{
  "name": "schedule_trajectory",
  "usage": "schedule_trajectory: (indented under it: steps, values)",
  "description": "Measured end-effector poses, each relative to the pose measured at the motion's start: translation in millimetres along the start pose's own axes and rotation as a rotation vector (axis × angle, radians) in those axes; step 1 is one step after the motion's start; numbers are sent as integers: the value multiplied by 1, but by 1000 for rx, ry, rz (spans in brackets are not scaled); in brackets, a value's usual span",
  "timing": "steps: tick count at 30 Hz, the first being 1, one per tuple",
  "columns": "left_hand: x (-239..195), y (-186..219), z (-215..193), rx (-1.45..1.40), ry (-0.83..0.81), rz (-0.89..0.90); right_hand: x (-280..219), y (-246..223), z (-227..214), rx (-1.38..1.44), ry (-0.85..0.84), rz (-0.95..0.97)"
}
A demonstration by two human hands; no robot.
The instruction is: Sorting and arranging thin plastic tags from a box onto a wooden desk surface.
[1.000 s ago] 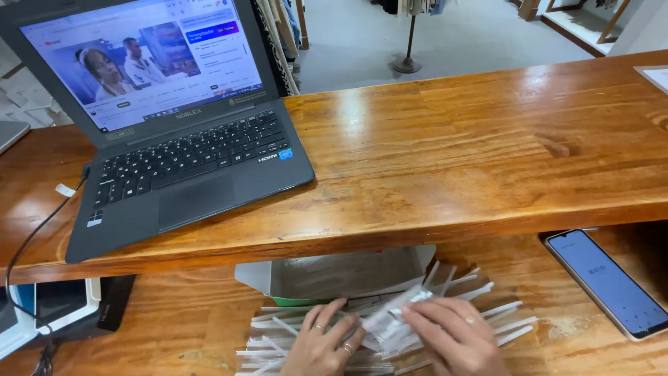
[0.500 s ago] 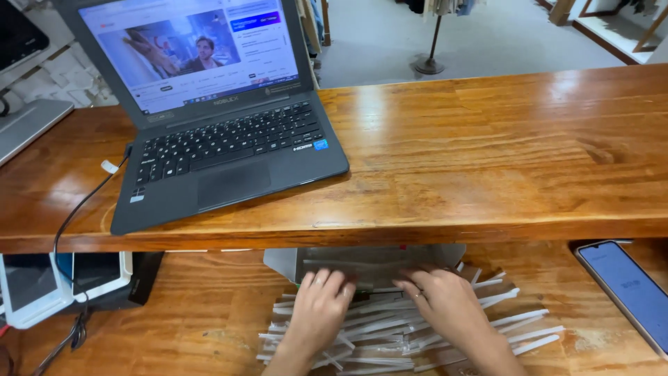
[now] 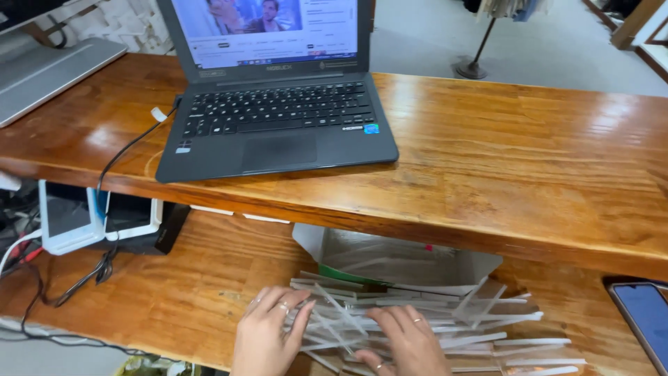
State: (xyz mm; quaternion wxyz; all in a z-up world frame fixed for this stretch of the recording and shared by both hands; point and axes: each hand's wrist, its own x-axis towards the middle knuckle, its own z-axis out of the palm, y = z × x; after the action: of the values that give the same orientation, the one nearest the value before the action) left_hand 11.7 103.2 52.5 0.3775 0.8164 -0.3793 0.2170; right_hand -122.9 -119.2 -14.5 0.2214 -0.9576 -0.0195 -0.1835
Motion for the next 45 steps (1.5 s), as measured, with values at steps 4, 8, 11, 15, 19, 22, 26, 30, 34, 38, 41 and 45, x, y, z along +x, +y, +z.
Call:
schedule_trajectory:
  steps: [4,8,11,15,19,22,26,30,34,38,41,45]
  values:
    - [-74,-46,25,4,-10,-124,25,-18,33,-193,-355,10]
    - [-102,-51,39,19,-347,-121,28,-18,38,-193,-259,-10]
    - [-92,-41,34,29,-471,-173,26,-10,24,-94,-59,-5]
    - [-82,-40,28,25,-499,-80,29,-19,-1,25,193,52]
    - [-83,-47,28,-15,-504,-46,36,-41,-31,74,379,140]
    - [-79,-47,22,-39,-508,-27,44,-35,-47,81,572,381]
    - [-72,-48,10,-37,-587,-71,66,-17,-59,178,516,761]
    - [-70,-50,5,-104,-448,-107,44,15,-47,-108,357,753]
    - [-38,-3,-7,-221,-271,44,28,-39,-55,310,58,833]
    - [-15,19,-5,-197,-155,192,11,-12,-21,816,230,704]
    - [-13,8,-5,-133,-267,110,40,-25,-51,745,430,765]
    - [-30,-35,7,20,-573,-13,79,-4,-56,775,600,738]
